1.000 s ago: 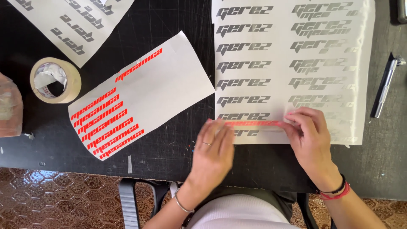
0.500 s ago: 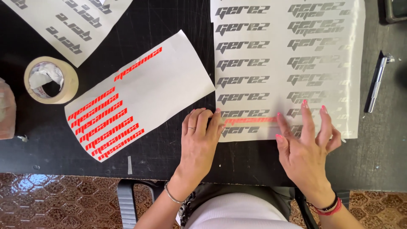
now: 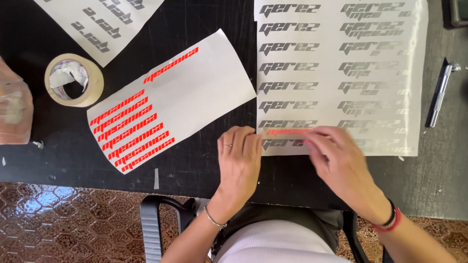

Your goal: The person peels red text stickers from a white backing sheet and applies them to a larger sheet of grey text stickers. They use a silver craft knife to cut the backing sheet and smooth the stickers down with their fingers.

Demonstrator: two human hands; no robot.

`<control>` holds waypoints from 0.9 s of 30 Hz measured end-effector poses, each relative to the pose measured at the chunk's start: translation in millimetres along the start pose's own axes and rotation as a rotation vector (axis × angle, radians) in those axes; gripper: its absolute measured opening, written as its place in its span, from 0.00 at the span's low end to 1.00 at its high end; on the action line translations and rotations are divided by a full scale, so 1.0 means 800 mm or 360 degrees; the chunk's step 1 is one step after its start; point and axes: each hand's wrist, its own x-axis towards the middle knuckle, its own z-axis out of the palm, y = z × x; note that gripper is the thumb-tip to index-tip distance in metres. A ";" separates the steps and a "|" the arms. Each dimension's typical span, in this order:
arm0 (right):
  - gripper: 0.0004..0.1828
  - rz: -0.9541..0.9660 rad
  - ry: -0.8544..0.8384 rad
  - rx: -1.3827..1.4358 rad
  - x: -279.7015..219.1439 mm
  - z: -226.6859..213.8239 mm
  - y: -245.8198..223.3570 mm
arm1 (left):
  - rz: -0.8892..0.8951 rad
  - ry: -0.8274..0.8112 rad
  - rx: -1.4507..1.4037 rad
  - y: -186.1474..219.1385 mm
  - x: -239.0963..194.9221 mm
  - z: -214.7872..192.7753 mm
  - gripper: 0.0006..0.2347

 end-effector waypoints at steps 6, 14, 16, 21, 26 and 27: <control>0.15 0.0254 -0.0468 0.0491 0.068 -0.028 -0.051 | 0.0218 0.0053 -0.0004 0.020 -0.012 0.010 0.03; 0.21 0.0772 -0.0710 0.0658 0.077 -0.015 -0.051 | 0.0157 0.0144 -0.0088 0.044 -0.005 0.001 0.01; 0.19 0.0825 -0.0707 0.0653 0.079 -0.015 -0.057 | 0.0145 0.0153 -0.0108 0.041 -0.006 -0.002 0.02; 0.18 0.0940 -0.0726 0.0493 0.090 -0.026 -0.074 | 0.0246 0.0036 -0.0193 0.009 -0.005 -0.017 0.03; 0.20 0.0963 -0.0722 0.0481 0.091 -0.020 -0.073 | 0.0477 -0.0155 -0.0220 -0.016 0.023 -0.043 0.07; 0.21 0.0960 -0.0721 0.0462 0.090 -0.018 -0.072 | 0.0528 -0.0193 -0.0254 -0.020 0.024 -0.043 0.08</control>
